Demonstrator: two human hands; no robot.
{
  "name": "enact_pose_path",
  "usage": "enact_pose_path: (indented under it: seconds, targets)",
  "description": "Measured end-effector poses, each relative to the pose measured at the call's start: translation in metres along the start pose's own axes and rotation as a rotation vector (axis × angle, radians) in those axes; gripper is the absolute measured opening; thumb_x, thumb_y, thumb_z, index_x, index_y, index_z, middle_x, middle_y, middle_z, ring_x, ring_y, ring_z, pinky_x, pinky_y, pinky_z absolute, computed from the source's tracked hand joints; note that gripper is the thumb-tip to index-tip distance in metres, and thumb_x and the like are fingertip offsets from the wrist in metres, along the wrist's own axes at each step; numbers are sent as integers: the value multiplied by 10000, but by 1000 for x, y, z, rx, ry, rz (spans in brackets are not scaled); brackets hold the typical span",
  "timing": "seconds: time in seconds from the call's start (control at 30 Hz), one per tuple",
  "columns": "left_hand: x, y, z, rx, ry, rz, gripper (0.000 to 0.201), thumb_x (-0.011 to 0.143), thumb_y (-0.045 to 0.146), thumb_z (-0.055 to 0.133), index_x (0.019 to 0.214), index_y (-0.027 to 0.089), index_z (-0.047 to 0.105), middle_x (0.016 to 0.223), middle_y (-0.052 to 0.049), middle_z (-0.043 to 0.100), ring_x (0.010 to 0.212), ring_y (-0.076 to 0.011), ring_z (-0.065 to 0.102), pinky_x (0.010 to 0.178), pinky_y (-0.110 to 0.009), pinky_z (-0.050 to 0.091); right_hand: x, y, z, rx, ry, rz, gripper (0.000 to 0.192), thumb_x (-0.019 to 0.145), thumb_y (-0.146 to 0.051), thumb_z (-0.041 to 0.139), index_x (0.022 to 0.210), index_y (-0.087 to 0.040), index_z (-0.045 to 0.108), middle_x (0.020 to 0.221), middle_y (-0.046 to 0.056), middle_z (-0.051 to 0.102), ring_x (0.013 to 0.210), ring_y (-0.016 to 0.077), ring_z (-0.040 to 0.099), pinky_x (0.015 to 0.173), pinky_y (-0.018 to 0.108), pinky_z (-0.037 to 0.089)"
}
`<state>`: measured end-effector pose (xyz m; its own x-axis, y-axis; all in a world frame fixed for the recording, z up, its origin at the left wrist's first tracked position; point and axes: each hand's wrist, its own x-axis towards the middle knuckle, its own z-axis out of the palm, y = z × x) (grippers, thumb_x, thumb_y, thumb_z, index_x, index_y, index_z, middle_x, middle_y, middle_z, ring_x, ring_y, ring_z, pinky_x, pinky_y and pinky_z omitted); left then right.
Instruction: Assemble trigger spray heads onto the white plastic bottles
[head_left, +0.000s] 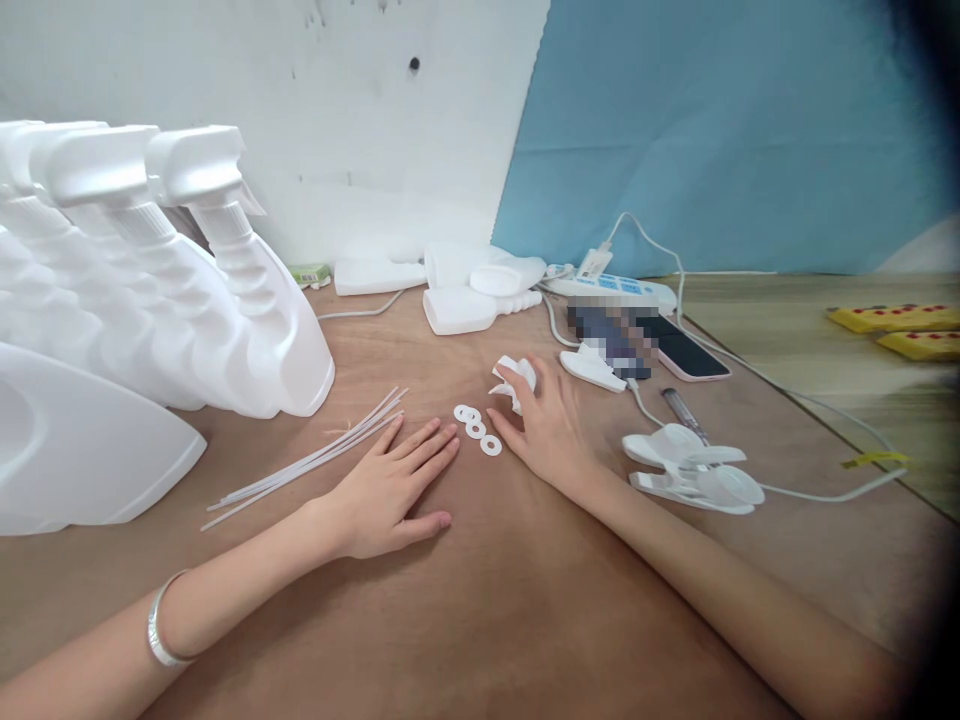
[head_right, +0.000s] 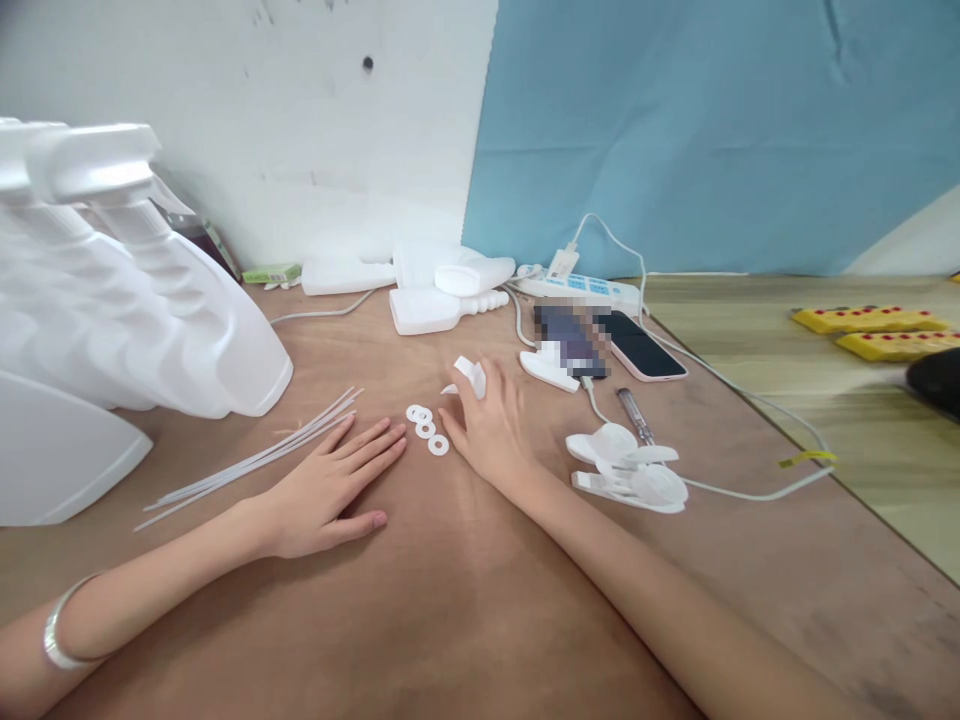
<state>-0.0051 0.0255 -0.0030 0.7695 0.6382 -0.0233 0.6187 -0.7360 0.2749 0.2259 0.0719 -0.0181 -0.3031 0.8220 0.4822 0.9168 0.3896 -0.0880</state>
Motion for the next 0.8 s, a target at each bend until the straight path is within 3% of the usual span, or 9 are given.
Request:
enact_pose_path:
  seconds: [0.17, 0.3, 0.43, 0.57, 0.67, 0.8]
  targets:
    - [0, 0, 1, -6, 22, 14, 695, 861, 524, 311, 1410, 216, 17, 1478, -53, 75, 1365, -243, 72, 1098, -476, -8, 2, 2, 1, 92, -143, 86, 287, 879, -307, 394, 1115, -201, 518, 1293, 132, 425, 1155, 278, 457, 847, 393, 435]
    - [0, -1, 1, -7, 21, 10, 692, 861, 525, 308, 1410, 215, 24, 1478, -52, 81, 1364, -245, 76, 1098, -482, 1, 2, 5, 1, 180, -114, 77, 231, 880, -213, 351, 1025, -185, 530, 1119, 94, 575, 969, 225, 577, 786, 342, 460]
    - [0, -2, 2, -12, 14, 15, 689, 863, 530, 293, 1410, 214, 19, 1481, -60, 77, 1365, -248, 67, 1096, -498, -3, 3, 4, -2, 342, -43, 97, 206, 870, -239, 382, 1033, -168, 487, 1009, 80, 623, 834, 200, 605, 738, 322, 470]
    - [-1, -1, 4, -12, 49, -21, 673, 854, 522, 336, 1408, 225, 96, 1476, -92, -96, 1363, -278, -11, 1093, -508, 49, 2, 1, -7, 520, -56, 103, 216, 867, -301, 429, 1041, -184, 482, 1034, 70, 615, 837, 186, 606, 717, 304, 481]
    - [-3, 0, 4, -40, 118, -48, 638, 836, 489, 416, 1391, 274, 185, 1434, -52, -268, 1346, -338, -81, 1075, -530, 125, 0, 0, -10, 687, -90, 33, 189, 867, -311, 449, 1014, -200, 490, 1033, 61, 599, 928, 177, 583, 778, 307, 474]
    - [-3, 2, 3, -51, 145, -51, 648, 814, 441, 485, 1382, 304, 205, 1428, -24, -290, 1336, -371, -93, 1064, -549, 147, -2, -1, -12, 862, -194, -176, 142, 868, -273, 459, 981, -200, 508, 1071, 74, 564, 1077, 181, 514, 910, 361, 415]
